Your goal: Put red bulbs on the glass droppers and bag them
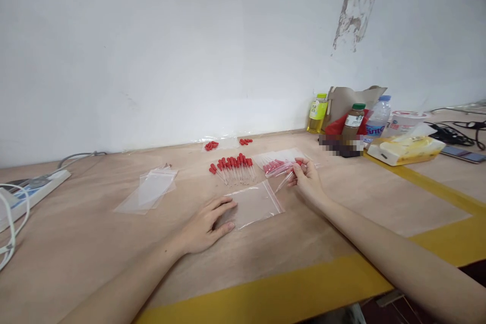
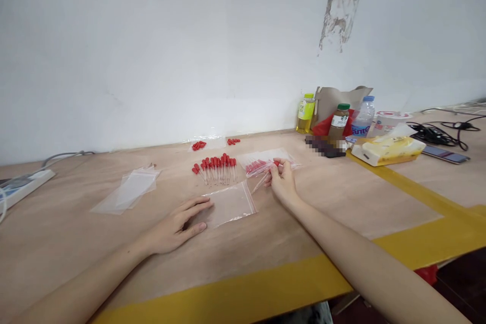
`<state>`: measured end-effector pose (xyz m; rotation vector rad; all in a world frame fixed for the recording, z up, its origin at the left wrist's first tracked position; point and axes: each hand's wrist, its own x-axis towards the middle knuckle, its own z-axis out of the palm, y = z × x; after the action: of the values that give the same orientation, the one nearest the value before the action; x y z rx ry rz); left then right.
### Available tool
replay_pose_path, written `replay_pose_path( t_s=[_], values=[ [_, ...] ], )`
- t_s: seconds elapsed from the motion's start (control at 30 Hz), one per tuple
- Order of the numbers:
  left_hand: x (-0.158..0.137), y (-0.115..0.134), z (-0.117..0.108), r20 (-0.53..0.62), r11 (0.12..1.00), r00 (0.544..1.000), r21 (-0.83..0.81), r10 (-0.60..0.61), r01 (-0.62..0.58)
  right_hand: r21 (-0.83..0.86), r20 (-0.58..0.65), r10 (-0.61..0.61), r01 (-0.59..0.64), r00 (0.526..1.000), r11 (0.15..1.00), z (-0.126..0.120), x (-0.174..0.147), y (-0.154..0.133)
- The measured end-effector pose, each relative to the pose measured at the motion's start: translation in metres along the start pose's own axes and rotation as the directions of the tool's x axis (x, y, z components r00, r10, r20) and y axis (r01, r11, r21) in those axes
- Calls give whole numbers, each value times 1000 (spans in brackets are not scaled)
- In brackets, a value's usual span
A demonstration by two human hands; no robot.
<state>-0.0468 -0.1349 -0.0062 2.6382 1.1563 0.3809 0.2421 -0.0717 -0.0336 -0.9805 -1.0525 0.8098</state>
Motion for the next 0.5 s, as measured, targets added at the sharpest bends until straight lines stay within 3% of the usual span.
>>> replay_pose_path(
  t_s=[0.13, 0.5],
  values=[
    [0, -1, 0, -6, 1000, 1000, -1, 6, -6, 4, -39, -8, 8, 999, 1000, -3, 2, 3],
    [1, -1, 1, -14, 1000, 1000, 10, 14, -14, -48, -7, -8, 8, 1000, 999, -2, 1, 5]
  ],
)
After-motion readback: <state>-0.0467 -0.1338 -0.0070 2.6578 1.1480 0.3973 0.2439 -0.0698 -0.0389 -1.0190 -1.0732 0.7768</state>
